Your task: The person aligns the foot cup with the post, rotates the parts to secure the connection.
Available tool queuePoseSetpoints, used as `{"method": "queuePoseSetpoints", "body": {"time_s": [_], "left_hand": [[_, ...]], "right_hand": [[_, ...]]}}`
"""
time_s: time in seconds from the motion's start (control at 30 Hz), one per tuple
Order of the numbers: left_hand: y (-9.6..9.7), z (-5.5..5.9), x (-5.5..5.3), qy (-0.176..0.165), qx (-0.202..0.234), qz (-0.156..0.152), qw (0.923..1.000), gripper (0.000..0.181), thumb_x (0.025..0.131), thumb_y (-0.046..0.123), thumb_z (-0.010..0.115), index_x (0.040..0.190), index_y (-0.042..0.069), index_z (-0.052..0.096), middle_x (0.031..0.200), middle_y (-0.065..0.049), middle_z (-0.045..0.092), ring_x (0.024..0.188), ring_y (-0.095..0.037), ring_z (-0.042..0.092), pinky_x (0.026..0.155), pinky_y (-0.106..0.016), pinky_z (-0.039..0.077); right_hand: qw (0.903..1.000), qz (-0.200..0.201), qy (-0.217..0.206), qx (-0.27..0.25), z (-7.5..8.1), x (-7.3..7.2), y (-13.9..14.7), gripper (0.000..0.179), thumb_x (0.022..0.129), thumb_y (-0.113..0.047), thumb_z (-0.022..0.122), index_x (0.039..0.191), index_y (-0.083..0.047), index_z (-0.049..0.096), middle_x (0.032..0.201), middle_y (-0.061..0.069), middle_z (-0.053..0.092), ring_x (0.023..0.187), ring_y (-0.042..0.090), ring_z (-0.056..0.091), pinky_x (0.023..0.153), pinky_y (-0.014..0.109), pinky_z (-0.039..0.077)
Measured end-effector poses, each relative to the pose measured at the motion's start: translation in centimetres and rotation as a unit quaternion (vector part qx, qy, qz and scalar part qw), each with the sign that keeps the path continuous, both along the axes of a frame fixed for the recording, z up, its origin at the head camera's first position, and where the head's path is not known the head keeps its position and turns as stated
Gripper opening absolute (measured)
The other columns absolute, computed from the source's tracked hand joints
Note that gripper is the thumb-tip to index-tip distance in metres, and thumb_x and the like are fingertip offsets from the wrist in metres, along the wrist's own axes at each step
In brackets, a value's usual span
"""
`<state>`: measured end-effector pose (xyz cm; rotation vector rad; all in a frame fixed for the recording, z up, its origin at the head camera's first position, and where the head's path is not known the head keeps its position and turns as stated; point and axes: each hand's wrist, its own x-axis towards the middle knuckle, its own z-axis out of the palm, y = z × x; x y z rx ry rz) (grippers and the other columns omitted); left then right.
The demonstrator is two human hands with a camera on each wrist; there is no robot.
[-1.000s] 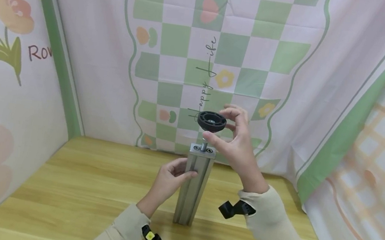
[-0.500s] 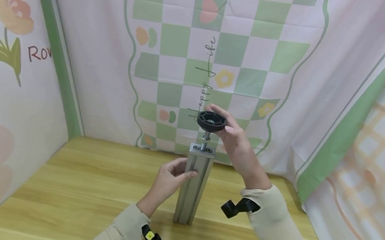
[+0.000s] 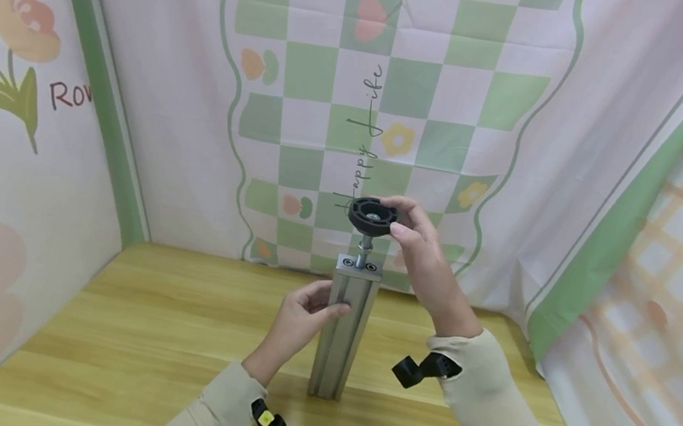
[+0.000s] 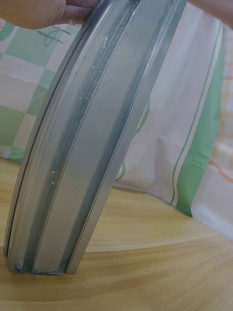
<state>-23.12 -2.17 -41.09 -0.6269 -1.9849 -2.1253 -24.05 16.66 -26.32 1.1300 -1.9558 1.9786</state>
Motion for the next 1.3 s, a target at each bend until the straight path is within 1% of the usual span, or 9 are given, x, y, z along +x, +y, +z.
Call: {"method": "queuePoseSetpoints", "body": {"time_s": [0.2,0.37,0.67,0.77,0.8,0.93,1.0,1.1,1.3], "left_hand": [[0.05,-0.02,0.02,0.001,-0.001,0.004,1.0,0.036,0.088,0.018,0.08,0.122,0.008,0.07,0.108,-0.008,0.072,0.099,-0.021,0.068,0.085,-0.032,0.057],[0.09,-0.04,0.01,0.003,-0.002,0.005,1.0,0.037,0.088,0.019,0.079,0.122,0.008,0.07,0.108,-0.007,0.072,0.1,-0.021,0.068,0.086,-0.032,0.057],[-0.06,-0.09,0.13,0.007,0.006,0.008,0.9999,0.037,0.088,0.019,0.08,0.121,0.007,0.07,0.108,-0.008,0.072,0.1,-0.021,0.068,0.085,-0.031,0.057],[-0.08,-0.15,0.12,0.003,0.006,0.009,0.9999,0.037,0.088,0.021,0.08,0.121,0.007,0.07,0.108,-0.008,0.072,0.1,-0.021,0.068,0.085,-0.031,0.057],[-0.08,-0.14,0.14,0.002,0.005,0.009,0.9999,0.038,0.088,0.022,0.081,0.121,0.007,0.07,0.108,-0.008,0.072,0.1,-0.02,0.068,0.085,-0.031,0.057],[-0.05,-0.09,0.14,-0.004,0.001,0.01,0.9999,0.04,0.087,0.024,0.081,0.122,0.008,0.07,0.108,-0.007,0.072,0.1,-0.021,0.068,0.085,-0.031,0.057],[-0.04,-0.09,0.12,-0.006,-0.001,0.01,0.9999,0.04,0.087,0.025,0.081,0.122,0.008,0.07,0.108,-0.007,0.072,0.1,-0.021,0.068,0.084,-0.031,0.057],[-0.03,-0.12,0.05,-0.005,-0.002,0.011,0.9999,0.04,0.087,0.024,0.081,0.121,0.008,0.07,0.108,-0.007,0.072,0.1,-0.021,0.068,0.084,-0.031,0.057],[0.04,-0.17,-0.09,0.002,0.002,0.008,1.0,0.038,0.087,0.021,0.081,0.121,0.006,0.07,0.107,-0.008,0.072,0.099,-0.021,0.068,0.084,-0.032,0.057]], "right_hand": [[0.9987,-0.051,0.004,0.006,-0.17,0.02,0.09,0.024,0.096,-0.017,0.051,0.12,-0.013,0.051,0.14,0.012,0.051,0.123,0.03,0.052,0.108,0.041,0.037],[0.9978,-0.065,-0.012,-0.002,-0.02,0.23,-0.17,0.021,0.095,-0.014,0.062,0.111,-0.014,0.049,0.134,0.011,0.046,0.115,0.032,0.054,0.091,0.03,0.051],[0.9964,-0.083,-0.012,0.014,0.3,0.67,-0.7,0.028,0.094,-0.014,0.071,0.107,-0.011,0.047,0.124,0.011,0.043,0.11,0.031,0.057,0.078,0.025,0.054],[0.9966,-0.078,-0.001,0.028,0.32,0.79,-0.69,0.03,0.095,-0.014,0.067,0.117,-0.011,0.046,0.134,0.008,0.042,0.111,0.034,0.056,0.084,0.033,0.054],[0.9963,-0.076,0.005,0.038,0.33,0.83,-0.65,0.033,0.096,-0.015,0.064,0.123,-0.011,0.045,0.14,0.007,0.039,0.118,0.033,0.053,0.09,0.038,0.053],[0.9969,-0.045,0.016,0.062,0.48,0.79,-0.58,0.053,0.101,-0.02,0.044,0.152,-0.015,0.032,0.158,0.003,0.026,0.139,0.03,0.036,0.11,0.058,0.031],[0.9979,-0.021,0.012,0.061,0.55,0.66,-0.55,0.057,0.102,-0.023,0.034,0.157,-0.013,0.025,0.159,0.006,0.026,0.143,0.028,0.031,0.114,0.058,0.023],[0.9991,0.022,0.0,0.037,0.53,0.38,-0.47,0.056,0.104,-0.021,0.024,0.157,-0.005,0.024,0.156,0.014,0.032,0.136,0.033,0.042,0.116,0.055,0.021],[0.999,0.039,0.014,0.016,0.27,0.1,-0.2,0.051,0.109,-0.021,0.019,0.153,0.004,0.029,0.156,0.019,0.034,0.138,0.029,0.041,0.119,0.051,0.018]]}}
